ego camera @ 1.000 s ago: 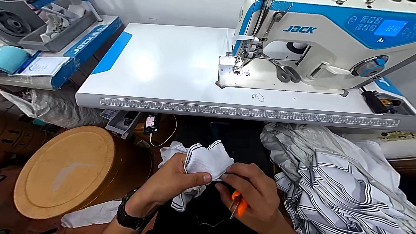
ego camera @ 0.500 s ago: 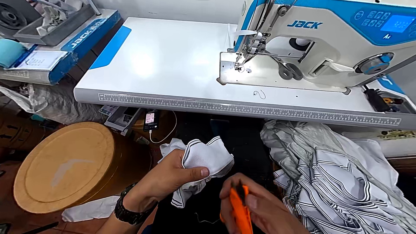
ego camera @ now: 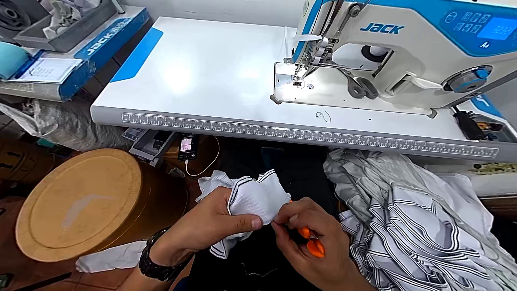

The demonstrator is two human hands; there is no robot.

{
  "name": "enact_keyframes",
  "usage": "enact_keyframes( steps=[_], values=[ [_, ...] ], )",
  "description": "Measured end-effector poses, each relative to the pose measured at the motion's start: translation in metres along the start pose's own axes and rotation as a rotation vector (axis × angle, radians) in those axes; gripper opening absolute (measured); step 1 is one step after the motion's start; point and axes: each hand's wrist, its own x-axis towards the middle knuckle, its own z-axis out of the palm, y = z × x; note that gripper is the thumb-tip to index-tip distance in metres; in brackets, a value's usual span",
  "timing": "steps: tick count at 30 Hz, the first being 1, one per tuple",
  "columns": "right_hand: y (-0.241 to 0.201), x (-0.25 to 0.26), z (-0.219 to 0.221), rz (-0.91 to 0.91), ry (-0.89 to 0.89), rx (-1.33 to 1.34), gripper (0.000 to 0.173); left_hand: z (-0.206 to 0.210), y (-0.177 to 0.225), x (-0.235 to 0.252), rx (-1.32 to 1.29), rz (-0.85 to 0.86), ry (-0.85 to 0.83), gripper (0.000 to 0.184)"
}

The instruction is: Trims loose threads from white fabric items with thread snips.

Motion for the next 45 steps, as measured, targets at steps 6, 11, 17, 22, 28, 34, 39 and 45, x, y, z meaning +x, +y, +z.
enact_keyframes(
  steps=[6,11,17,22,28,34,39,45],
  values=[
    [0.002,-0.001,0.003,-0.063,0.019,-0.118,0.026,0.001,-0.001,0.000,0.076,0.043,0.015,0.014],
    [0.001,-0.001,0.002,-0.132,0.004,-0.224,0.025,0.006,0.000,-0.004,0.220,0.095,0.070,0.014],
    [0.002,0.002,-0.009,-0.019,0.124,-0.192,0.021,0.009,0.002,-0.006,0.328,0.120,0.117,0.015],
    [0.008,0.012,-0.049,0.165,0.406,-0.028,0.035,0.001,0.004,-0.005,0.175,0.024,0.076,0.013],
    [0.004,-0.001,-0.016,0.203,-0.018,-0.044,0.036,0.002,0.005,-0.004,0.139,0.025,0.056,0.013],
    [0.012,0.007,-0.006,0.267,-0.134,0.149,0.009,0.001,0.003,-0.006,0.206,0.060,0.057,0.012],
    [0.012,0.003,0.002,0.274,0.000,0.136,0.005,0.000,-0.002,-0.004,0.279,0.073,0.062,0.013],
    [0.014,0.005,0.007,0.233,0.086,0.375,0.009,0.002,-0.006,0.004,0.048,-0.134,0.126,0.011]
  ],
)
